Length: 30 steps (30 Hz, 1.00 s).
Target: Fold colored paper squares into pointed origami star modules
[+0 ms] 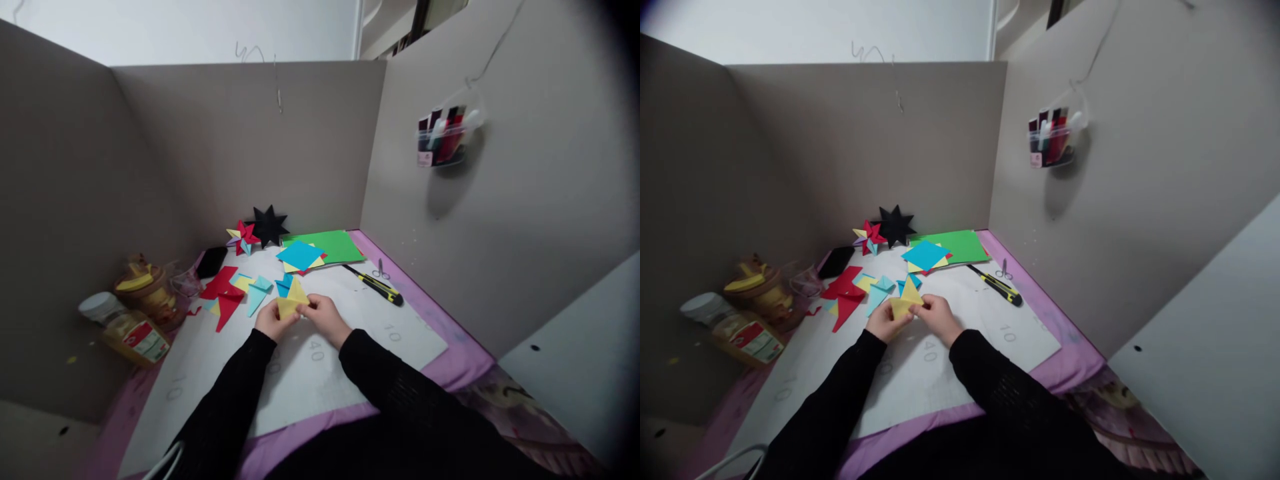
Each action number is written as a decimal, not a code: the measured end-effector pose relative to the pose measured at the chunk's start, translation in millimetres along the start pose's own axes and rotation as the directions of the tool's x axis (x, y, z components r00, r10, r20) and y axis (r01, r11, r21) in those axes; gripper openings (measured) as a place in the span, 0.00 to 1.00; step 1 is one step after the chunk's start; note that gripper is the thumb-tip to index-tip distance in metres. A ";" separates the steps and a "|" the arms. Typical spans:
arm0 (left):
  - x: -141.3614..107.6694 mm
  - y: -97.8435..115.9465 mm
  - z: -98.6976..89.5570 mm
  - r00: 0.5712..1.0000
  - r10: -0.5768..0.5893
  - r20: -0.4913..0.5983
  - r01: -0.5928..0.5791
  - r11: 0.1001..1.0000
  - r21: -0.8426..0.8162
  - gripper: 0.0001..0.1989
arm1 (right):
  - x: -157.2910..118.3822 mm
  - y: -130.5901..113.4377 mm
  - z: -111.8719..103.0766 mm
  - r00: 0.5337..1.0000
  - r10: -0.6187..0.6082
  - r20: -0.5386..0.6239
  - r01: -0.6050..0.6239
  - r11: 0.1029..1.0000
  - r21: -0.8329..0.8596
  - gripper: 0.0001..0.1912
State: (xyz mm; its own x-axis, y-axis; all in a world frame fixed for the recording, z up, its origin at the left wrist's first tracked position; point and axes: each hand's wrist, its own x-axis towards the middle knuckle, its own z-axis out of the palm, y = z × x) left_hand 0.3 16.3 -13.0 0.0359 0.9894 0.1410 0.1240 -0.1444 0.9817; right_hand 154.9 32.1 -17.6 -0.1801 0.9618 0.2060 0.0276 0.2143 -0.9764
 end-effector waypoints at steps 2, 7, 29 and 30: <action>-2.0 0.7 2.2 0.999 -0.015 -0.042 0.014 1.000 -0.018 0.22 | -1.8 -2.2 1.7 0.999 -0.032 0.001 0.032 0.999 -0.024 0.16; -3.0 6.6 1.4 0.994 -0.085 -0.065 0.075 0.987 -0.143 0.24 | -2.3 -7.4 -3.2 0.998 -0.061 0.001 0.061 0.998 0.022 0.16; -11.7 9.3 3.7 0.945 -0.294 0.147 0.280 0.954 0.108 0.16 | -0.5 -11.2 -5.1 1.000 -0.006 -0.022 0.010 0.981 0.193 0.12; -11.6 8.5 4.1 0.943 -0.299 0.146 0.285 0.952 0.107 0.16 | 0.7 -9.6 -5.8 0.999 0.000 -0.044 0.009 0.979 0.202 0.12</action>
State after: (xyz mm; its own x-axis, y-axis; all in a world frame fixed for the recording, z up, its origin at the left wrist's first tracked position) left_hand 5.0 3.5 -6.9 0.1418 0.9735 -0.1793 0.2346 0.1429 0.9615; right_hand 160.2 31.7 -7.7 -0.1366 0.9684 0.2086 -0.1734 0.1839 -0.9675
